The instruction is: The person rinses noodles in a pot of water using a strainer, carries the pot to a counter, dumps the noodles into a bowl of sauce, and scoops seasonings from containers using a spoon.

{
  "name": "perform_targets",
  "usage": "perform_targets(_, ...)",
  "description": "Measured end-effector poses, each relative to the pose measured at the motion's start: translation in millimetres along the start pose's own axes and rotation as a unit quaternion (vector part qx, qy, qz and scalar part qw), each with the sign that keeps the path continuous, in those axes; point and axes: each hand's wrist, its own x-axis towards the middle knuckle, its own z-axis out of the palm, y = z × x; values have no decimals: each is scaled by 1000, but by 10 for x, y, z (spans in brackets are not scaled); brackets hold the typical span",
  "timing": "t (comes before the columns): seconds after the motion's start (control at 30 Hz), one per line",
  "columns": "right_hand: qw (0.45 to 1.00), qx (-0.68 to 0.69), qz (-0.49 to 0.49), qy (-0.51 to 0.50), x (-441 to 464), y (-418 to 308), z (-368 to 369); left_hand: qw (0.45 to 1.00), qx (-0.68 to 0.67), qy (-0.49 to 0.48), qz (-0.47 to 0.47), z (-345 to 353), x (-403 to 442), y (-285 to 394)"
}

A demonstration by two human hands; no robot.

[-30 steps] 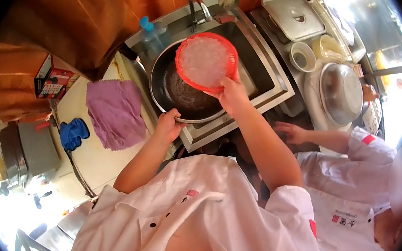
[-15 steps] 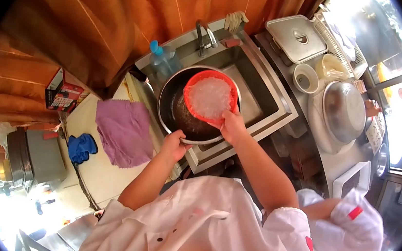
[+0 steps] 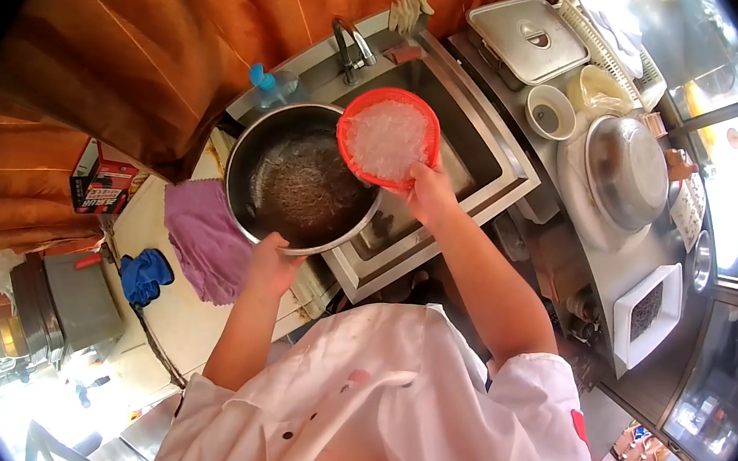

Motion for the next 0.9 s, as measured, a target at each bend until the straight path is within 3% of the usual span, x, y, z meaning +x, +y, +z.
perform_targets(0.43,1000,-2,7,24,20,-105,97,997,-65,9,28,-234,-200,301)
perform_targets(0.63,999,30,-12,-12,145,38,-18,996,-78,-26,38,-314,-311,573)
perform_targets(0.83,999,2,-4,-32,227,77,-114,991,-36,-36,126,51,-628,665)
perform_targets(0.9,1000,-3,13,-7,256,132,-104,988,14,3,153,264,-735,669)
